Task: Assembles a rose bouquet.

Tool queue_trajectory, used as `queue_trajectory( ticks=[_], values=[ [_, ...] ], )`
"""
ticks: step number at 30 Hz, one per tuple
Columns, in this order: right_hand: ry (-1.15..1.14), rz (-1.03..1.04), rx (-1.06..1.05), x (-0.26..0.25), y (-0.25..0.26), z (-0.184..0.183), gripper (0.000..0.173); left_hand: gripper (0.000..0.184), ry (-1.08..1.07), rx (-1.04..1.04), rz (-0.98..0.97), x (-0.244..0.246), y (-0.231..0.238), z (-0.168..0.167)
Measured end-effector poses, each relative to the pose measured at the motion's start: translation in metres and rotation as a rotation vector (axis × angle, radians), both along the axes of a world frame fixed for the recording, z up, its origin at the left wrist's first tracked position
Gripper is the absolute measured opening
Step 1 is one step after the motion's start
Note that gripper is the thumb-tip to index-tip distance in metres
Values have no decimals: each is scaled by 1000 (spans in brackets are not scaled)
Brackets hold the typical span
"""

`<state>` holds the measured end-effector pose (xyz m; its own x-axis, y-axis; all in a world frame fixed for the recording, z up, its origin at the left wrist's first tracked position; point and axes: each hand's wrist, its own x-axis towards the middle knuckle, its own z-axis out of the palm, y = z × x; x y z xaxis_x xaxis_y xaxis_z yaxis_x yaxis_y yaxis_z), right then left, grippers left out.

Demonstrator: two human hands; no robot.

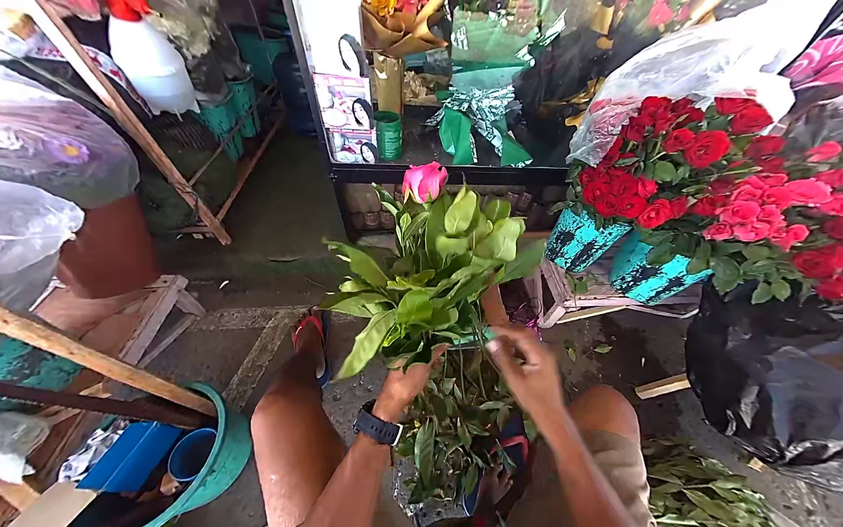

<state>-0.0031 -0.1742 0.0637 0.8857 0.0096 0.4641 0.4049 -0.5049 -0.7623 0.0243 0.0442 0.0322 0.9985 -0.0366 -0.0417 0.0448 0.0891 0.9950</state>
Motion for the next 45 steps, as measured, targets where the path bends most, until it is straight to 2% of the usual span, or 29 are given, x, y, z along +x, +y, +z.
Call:
queue_trajectory(
  ticks=[2,4,7,10,13,17,21,24,28,31,33,36,41,45],
  values=[
    [-347,-77,22,-4,-21,75,22,21,-91,14,-29,-3,2,-8],
    [-569,-38,-77,-10,-33,144,17,20,-173,-11,-58,-5,3,-21],
    [-608,82,-375,-18,-31,214,16,23,-211,192,-65,-12,10,-38],
    [-545,158,-731,-10,-24,237,21,26,-154,304,-68,-35,9,-19],
    [-496,197,-946,-9,-23,237,18,34,-164,297,-2,-47,9,-15],
    [-427,225,-996,-11,-27,223,13,58,-221,266,-44,-51,13,-11],
    [-567,269,-998,-9,-32,217,15,41,-371,17,-28,-48,3,2],
    [-619,319,-1048,-6,-34,217,18,41,-358,-31,-49,-49,2,10],
    [-624,363,-1135,-2,-35,215,25,37,-324,82,-14,-52,4,7],
    [-561,351,-1218,-1,-33,217,15,37,-339,132,1,-52,4,4],
    [-504,333,-1252,0,-32,216,11,41,-356,202,2,-51,5,3],
    [-475,327,-1273,4,-35,210,14,51,-402,262,-3,-47,3,2],
    [-399,294,-1372,6,-36,201,16,57,-371,294,6,-37,-3,-3],
    [-378,191,-1321,12,-36,184,11,57,-361,218,17,-32,-11,-2]
  ],
)
